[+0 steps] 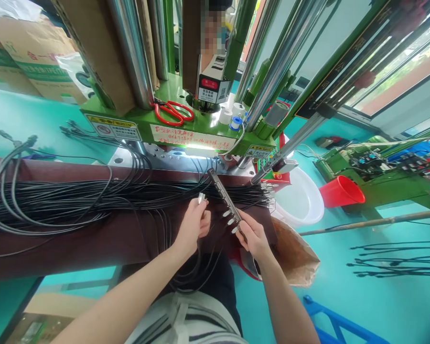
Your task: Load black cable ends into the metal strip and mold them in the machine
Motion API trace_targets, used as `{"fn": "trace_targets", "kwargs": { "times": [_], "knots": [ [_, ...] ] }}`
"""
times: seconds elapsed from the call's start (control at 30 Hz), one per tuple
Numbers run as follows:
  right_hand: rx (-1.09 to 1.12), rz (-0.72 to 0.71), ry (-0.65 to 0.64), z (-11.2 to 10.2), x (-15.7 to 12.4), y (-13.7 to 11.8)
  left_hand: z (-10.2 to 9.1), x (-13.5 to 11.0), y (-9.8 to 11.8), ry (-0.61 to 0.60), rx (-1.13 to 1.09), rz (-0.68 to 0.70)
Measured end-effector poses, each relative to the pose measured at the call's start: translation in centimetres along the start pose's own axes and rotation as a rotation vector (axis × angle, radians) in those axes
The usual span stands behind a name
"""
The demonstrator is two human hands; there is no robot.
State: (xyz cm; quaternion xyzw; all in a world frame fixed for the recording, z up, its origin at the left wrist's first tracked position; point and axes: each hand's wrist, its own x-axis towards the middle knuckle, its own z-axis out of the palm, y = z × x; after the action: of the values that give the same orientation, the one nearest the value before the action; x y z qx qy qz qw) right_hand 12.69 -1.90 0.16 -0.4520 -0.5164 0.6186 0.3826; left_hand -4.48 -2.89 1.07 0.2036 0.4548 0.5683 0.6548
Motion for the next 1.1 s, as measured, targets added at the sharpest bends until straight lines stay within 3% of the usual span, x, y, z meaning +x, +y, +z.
{"fn": "trace_targets", "kwargs": {
  "times": [0.17, 0.53, 0.73, 0.9, 0.97, 1.1],
  "knots": [
    [0.002, 0.020, -0.008, 0.0, -0.1, 0.0, 0.4, 0.6, -0.8, -0.024, 0.179, -0.040],
    [-0.106, 0.004, -0.086, -0.5, 0.0, 0.3, 0.0, 1.1, -1.0, -0.037, 0.164, -0.072],
    [-0.285, -0.068, -0.115, -0.5, 0.0, 1.1, 0.2, 0.8, -0.9, 0.032, 0.201, -0.031],
    [-0.121, 0.018, -0.068, -0.4, 0.1, 0.7, 0.0, 1.0, -0.6, -0.009, 0.253, 0.127],
    [-0.055, 0.024, -0.043, -0.3, 0.1, 0.5, -0.3, 0.9, -0.2, 0.050, 0.218, 0.208],
    [-0.053, 0.032, -0.038, -0.2, 0.0, -0.2, -1.0, 0.9, 0.1, 0.155, 0.080, 0.194]
  ]
}}
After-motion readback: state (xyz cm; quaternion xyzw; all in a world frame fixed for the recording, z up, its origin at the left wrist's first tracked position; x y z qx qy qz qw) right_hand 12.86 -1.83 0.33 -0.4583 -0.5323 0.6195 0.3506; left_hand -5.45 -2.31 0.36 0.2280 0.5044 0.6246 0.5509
